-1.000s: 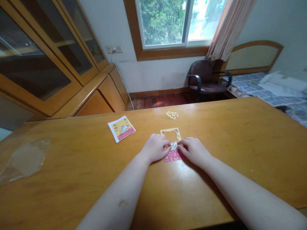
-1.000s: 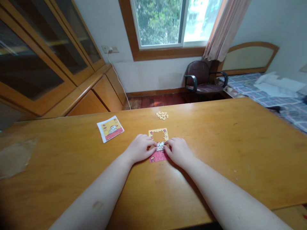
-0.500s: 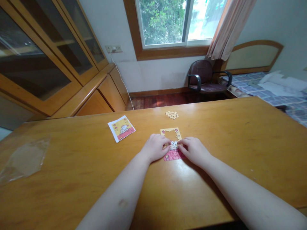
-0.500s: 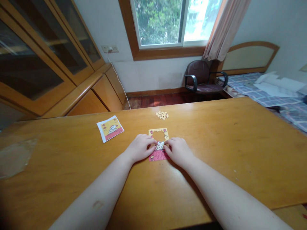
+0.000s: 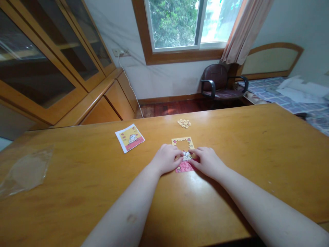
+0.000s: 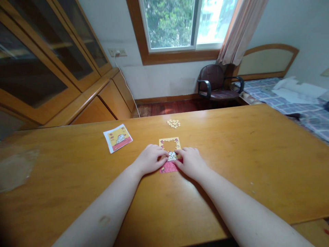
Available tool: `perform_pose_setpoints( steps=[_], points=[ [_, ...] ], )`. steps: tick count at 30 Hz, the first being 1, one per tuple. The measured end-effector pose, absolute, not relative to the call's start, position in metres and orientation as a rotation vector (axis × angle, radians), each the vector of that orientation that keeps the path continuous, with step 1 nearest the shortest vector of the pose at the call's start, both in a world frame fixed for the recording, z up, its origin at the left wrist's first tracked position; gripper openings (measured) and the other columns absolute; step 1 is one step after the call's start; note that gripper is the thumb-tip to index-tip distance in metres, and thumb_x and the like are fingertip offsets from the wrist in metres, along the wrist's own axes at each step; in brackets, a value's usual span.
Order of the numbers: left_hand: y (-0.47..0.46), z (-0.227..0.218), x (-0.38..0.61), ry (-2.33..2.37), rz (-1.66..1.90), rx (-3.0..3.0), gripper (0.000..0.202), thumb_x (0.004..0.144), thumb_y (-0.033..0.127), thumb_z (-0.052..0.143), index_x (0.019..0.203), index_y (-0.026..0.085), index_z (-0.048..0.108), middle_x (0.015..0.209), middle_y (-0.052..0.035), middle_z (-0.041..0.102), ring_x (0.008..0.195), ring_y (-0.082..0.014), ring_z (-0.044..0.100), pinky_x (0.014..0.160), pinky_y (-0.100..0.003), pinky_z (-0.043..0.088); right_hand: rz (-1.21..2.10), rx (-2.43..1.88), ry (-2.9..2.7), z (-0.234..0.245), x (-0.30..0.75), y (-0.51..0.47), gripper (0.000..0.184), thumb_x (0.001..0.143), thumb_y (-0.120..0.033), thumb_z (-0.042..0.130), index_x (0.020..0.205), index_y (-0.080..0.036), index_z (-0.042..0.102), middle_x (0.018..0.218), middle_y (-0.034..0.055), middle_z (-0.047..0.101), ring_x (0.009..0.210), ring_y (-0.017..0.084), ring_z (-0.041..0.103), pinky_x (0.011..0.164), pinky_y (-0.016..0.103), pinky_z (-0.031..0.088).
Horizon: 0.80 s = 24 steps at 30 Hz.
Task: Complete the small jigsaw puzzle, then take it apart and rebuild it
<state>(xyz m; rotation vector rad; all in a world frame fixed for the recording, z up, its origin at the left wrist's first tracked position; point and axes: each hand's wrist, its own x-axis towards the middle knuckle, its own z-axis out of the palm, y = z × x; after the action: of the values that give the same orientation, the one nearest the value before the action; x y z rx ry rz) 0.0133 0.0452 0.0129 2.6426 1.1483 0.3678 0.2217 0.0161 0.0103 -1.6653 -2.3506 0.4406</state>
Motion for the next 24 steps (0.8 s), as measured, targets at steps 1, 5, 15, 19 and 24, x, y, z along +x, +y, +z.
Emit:
perform_pose_setpoints(
  steps=[1, 5, 15, 19, 24],
  points=[
    [0.0451, 0.0128, 0.0133, 1.151, 0.370, 2.641, 0.018, 0.086, 0.030, 0.054, 0.089, 0.026, 0.071, 0.083, -0.0004, 0.070, 0.081, -0.0178, 0.060, 0.075, -0.032, 0.039, 0.443, -1.664, -2.354, 0.0101, 0.2219, 0.0162, 0.035, 0.084, -0.044, 0.060, 0.113, -0.025, 0.066, 0.089, 0.0052, 0.067, 0.089, 0.023, 0.060, 0.081, 0.034, 0.039],
    [0.0444, 0.0138, 0.0136, 1.140, 0.372, 2.651, 0.018, 0.087, 0.029, 0.053, 0.091, 0.026, 0.070, 0.081, -0.0003, 0.069, 0.080, -0.0176, 0.060, 0.074, -0.031, 0.039, 0.444, -1.663, -2.358, 0.0091, 0.2224, 0.0165, 0.035, 0.085, -0.044, 0.060, 0.113, -0.025, 0.066, 0.088, 0.0053, 0.067, 0.088, 0.022, 0.059, 0.081, 0.034, 0.039],
    [0.0437, 0.0141, 0.0149, 1.147, 0.345, 2.654, 0.020, 0.087, 0.029, 0.053, 0.095, 0.027, 0.071, 0.082, -0.0010, 0.070, 0.082, -0.0179, 0.061, 0.075, -0.032, 0.041, 0.445, -1.655, -2.362, 0.0098, 0.2226, 0.0170, 0.036, 0.085, -0.045, 0.059, 0.114, -0.024, 0.066, 0.089, 0.0054, 0.067, 0.088, 0.022, 0.059, 0.081, 0.034, 0.039],
    [0.0433, 0.0144, 0.0153, 1.179, 0.322, 2.639, 0.021, 0.086, 0.030, 0.053, 0.098, 0.028, 0.071, 0.085, -0.0020, 0.071, 0.084, -0.0192, 0.062, 0.075, -0.032, 0.042, 0.456, -1.652, -2.365, 0.0105, 0.2226, 0.0166, 0.037, 0.085, -0.045, 0.059, 0.115, -0.024, 0.066, 0.089, 0.0056, 0.067, 0.087, 0.021, 0.059, 0.081, 0.033, 0.039],
    [0.0432, 0.0127, 0.0151, 1.197, 0.336, 2.616, 0.022, 0.085, 0.030, 0.055, 0.101, 0.028, 0.071, 0.090, -0.0025, 0.072, 0.086, -0.0197, 0.063, 0.078, -0.033, 0.043, 0.436, -1.652, -2.366, 0.0099, 0.2228, 0.0166, 0.038, 0.086, -0.046, 0.059, 0.115, -0.024, 0.066, 0.089, 0.0057, 0.067, 0.086, 0.022, 0.059, 0.080, 0.034, 0.039]
  ],
)
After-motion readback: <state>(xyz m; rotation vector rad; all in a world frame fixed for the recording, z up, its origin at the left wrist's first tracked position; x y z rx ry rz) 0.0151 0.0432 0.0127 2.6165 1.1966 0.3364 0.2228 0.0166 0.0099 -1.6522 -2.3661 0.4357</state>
